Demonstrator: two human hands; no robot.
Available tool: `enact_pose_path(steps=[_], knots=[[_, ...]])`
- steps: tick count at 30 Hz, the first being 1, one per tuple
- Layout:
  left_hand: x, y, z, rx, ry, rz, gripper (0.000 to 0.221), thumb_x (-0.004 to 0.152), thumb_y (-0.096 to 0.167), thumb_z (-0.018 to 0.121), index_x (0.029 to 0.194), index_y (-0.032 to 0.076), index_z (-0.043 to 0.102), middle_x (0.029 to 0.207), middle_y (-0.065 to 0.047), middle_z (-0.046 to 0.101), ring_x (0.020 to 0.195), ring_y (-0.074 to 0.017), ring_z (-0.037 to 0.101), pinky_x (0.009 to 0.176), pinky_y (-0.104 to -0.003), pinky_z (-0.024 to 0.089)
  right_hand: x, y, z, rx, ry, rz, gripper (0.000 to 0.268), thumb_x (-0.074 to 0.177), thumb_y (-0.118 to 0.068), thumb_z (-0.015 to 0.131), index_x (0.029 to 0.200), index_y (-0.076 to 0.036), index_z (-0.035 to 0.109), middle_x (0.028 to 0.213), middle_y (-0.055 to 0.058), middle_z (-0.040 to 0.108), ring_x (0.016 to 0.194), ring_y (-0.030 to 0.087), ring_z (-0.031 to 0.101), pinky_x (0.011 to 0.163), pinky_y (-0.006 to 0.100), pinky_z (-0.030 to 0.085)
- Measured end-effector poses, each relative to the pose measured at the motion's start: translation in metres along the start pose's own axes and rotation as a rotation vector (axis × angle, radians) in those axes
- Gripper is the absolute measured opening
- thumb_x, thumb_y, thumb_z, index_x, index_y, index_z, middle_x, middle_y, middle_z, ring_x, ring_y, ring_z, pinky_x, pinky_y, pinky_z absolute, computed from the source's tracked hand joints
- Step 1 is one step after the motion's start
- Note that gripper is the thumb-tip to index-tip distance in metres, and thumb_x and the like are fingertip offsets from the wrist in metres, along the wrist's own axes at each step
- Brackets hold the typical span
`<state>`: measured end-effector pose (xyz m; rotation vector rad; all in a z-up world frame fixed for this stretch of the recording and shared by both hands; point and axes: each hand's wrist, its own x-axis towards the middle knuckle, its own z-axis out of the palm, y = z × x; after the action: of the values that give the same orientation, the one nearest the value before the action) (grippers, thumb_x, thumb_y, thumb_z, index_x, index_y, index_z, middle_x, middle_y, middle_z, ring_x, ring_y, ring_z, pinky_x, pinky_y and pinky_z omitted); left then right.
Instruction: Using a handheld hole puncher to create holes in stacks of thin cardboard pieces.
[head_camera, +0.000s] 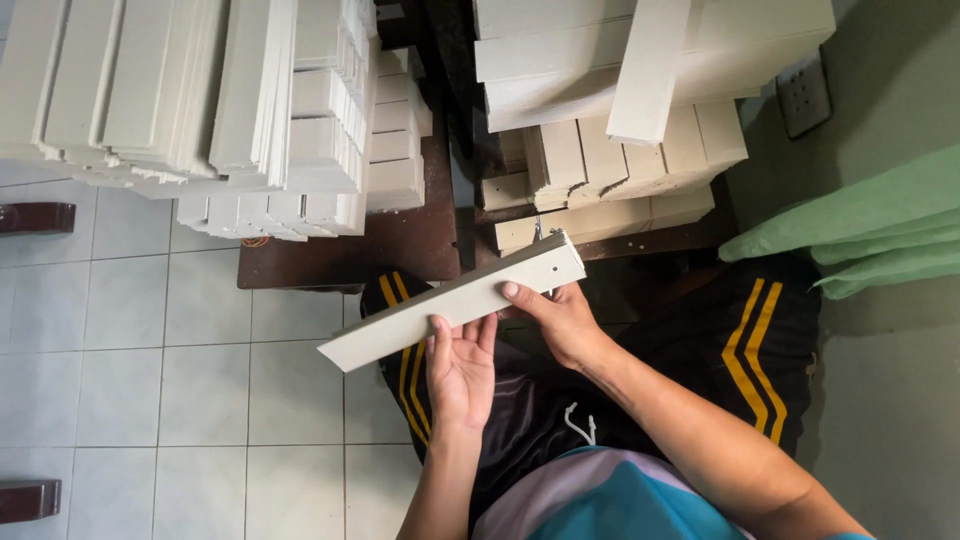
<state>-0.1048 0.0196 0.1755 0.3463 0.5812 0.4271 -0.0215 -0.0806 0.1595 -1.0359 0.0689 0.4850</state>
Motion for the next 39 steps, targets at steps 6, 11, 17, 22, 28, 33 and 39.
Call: enact_pose_path(steps=[6,11,17,22,28,33,39], knots=[[-0.025,-0.005,-0.042,0.726,-0.102,-0.08,0.033,0.095,0.025,0.061,0.111,-0.005,0.062,0.083,-0.017,0.067,0.073,-0.0262,0.068,0.068,-0.037,0.06,0.0,-0.017,-0.022,-0.162,-0.155,0.041,0.016,0.086,-0.017,0.08,0.095,-0.007,0.072,0.086,0.005,0.074,0.071,0.014,0.069,0.061,0.024,0.058],[-0.047,0.02,-0.028,1.783,-0.386,1.11,0.024,0.094,0.023,0.069,0.114,0.01,0.064,0.105,-0.009,0.065,0.089,-0.023,0.061,0.077,-0.035,0.052,0.002,-0.044,-0.019,-0.183,-0.148,0.144,0.022,0.085,-0.02,0.078,0.1,-0.005,0.073,0.094,0.01,0.077,0.076,0.019,0.072,0.061,0.028,0.061],[-0.021,0.051,-0.008,2.311,-0.427,1.203,0.075,0.091,0.039,0.076,0.148,0.006,0.04,0.131,-0.017,0.06,0.118,-0.031,0.062,0.1,-0.048,0.051,-0.003,-0.068,-0.003,-0.176,-0.199,0.214,0.028,0.085,-0.022,0.076,0.105,-0.002,0.072,0.095,0.012,0.077,0.076,0.021,0.072,0.06,0.029,0.061],[-0.002,0.058,0.004,2.108,-0.497,0.958,0.063,0.085,0.027,0.078,0.139,0.006,0.054,0.105,-0.015,0.064,0.09,-0.0327,0.07,0.074,-0.043,0.059,-0.002,-0.075,0.003,-0.144,-0.107,0.133,0.033,0.084,-0.019,0.08,0.096,0.008,0.066,0.074,0.02,0.07,0.064,0.026,0.074,0.056,0.039,0.066],[0.014,0.076,0.033,2.075,-0.498,0.853,0.06,0.077,0.026,0.085,0.129,0.009,0.062,0.111,-0.013,0.065,0.099,-0.0344,0.07,0.082,-0.042,0.058,0.001,-0.063,-0.038,-0.132,-0.193,0.127,0.053,0.086,-0.035,0.077,0.11,0.009,0.062,0.08,0.02,0.07,0.073,0.029,0.076,0.062,0.042,0.067],[0.018,0.134,0.141,1.946,-0.262,0.857,0.063,0.082,0.026,0.085,0.131,-0.007,0.061,0.113,-0.031,0.065,0.104,-0.052,0.065,0.088,-0.056,0.051,-0.015,-0.039,-0.089,-0.34,-0.241,0.193,0.046,0.083,-0.021,0.079,0.117,0.008,0.066,0.089,0.016,0.07,0.08,0.027,0.074,0.067,0.036,0.064],[0.085,0.186,0.219,2.009,-0.236,1.054,0.068,0.092,0.013,0.082,0.144,-0.011,0.046,0.131,-0.04,0.055,0.124,-0.0571,0.052,0.102,-0.061,0.042,-0.004,0.007,-0.14,-0.702,-0.186,0.358,0.044,0.085,-0.033,0.083,0.112,0.0,0.073,0.072,0.014,0.071,0.069,0.023,0.069,0.062,0.036,0.058]])
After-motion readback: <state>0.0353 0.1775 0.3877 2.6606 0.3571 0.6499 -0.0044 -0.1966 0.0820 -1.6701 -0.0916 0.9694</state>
